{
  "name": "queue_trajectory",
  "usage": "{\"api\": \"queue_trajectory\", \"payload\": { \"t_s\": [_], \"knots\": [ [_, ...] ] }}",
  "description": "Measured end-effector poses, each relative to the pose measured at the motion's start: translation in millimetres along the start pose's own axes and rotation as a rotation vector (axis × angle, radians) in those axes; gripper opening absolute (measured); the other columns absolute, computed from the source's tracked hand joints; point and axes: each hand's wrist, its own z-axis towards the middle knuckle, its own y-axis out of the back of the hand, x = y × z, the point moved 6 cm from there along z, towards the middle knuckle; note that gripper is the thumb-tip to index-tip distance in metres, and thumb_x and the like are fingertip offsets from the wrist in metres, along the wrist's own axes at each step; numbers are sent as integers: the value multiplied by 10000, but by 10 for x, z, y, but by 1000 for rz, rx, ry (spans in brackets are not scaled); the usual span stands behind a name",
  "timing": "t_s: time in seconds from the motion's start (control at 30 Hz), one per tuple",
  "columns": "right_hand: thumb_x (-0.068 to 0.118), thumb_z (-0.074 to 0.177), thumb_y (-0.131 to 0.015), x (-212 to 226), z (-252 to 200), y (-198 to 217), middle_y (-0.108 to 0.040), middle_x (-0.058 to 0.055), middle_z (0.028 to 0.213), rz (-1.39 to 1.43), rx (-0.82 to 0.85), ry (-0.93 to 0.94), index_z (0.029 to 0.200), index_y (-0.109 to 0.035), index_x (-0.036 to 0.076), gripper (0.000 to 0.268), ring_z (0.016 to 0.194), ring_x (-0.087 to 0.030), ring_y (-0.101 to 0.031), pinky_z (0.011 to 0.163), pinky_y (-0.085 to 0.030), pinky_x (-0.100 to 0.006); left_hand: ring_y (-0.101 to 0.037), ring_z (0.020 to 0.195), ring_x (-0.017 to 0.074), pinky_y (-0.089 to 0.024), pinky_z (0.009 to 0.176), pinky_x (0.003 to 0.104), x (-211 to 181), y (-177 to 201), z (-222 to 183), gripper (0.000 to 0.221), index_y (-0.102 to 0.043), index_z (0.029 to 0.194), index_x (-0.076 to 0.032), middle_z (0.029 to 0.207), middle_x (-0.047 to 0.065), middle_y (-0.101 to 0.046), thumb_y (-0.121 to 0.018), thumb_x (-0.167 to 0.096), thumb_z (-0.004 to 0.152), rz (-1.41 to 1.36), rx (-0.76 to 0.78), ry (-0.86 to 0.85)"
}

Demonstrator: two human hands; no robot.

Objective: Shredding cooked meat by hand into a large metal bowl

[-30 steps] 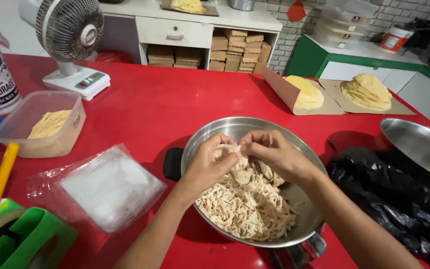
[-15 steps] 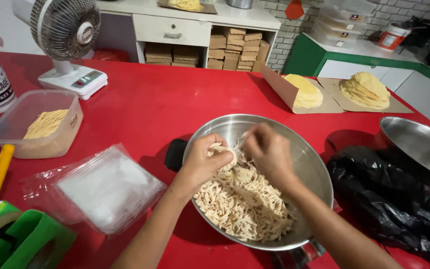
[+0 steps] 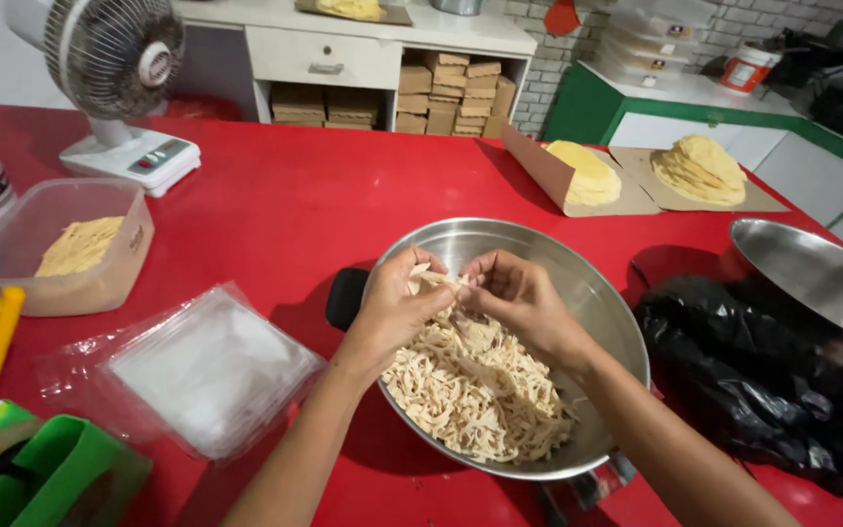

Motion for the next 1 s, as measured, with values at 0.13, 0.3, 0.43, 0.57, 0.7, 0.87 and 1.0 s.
{"api": "queue_trajectory", "payload": {
  "t_s": [0.13, 0.3, 0.43, 0.57, 0.7, 0.87, 1.0],
  "knots": [
    [-4, 813, -797, -65, 6, 64, -647, -100, 753, 37, -38, 18, 984, -651, -49, 230, 657, -188, -691, 604, -602, -315, -576, 649, 72, -489, 554, 174, -40, -41, -5, 324, -669, 996, 0, 790, 60, -631, -830, -20, 716, 5, 15, -45],
    [-12, 815, -760, -269, 50, 186, -651, -123, 740, 21, -54, 50, 984, -608, -31, 228, 645, -199, -693, 579, -582, -308, -610, 676, 92, -525, 547, 190, 94, -123, -40, 462, -648, 1029, 10, 816, 73, -644, -922, -81, 668, -9, 77, -50],
    [-12, 819, -734, -127, -13, 114, -640, -117, 712, 66, -65, 30, 999, -593, -16, 229, 618, -196, -697, 542, -564, -289, -611, 746, 111, -541, 579, 204, 81, -123, 0, 421, -662, 1039, 23, 873, 91, -667, -892, -85, 703, -8, 84, -47],
    [-9, 826, -723, -124, -19, 55, -672, -127, 767, 14, -6, 6, 989, -579, -6, 218, 659, -206, -700, 608, -573, -304, -600, 725, 96, -538, 632, 216, 290, -114, 33, 314, -722, 937, -7, 821, 54, -666, -907, -113, 706, -53, 111, 53],
    [154, 810, -734, -42, -56, 119, -695, -86, 727, -589, -40, -39, 1037, -648, 121, 245, 633, -236, -663, 636, -521, -379, -592, 760, 120, -530, 687, 235, 223, -87, -53, 264, -721, 903, -4, 817, 67, -647, -880, -118, 725, 35, 85, 92],
    [81, 852, -707, -175, 111, 485, -694, -138, 812, -410, -237, 31, 1076, -624, 35, 244, 722, -278, -685, 698, -563, -375, -546, 625, 96, -463, 535, 225, 71, -75, -112, 218, -684, 893, 10, 728, 40, -609, -806, -129, 777, 10, 21, 261],
    [-59, 817, -703, -160, 67, 315, -668, -129, 794, 139, -191, -123, 1131, -602, -69, 330, 649, -197, -677, 645, -601, -318, -501, 538, 116, -411, 404, 195, -211, -177, -182, 183, -699, 915, 29, 720, 83, -588, -806, -82, 815, -14, 102, 242]
  ]
}}
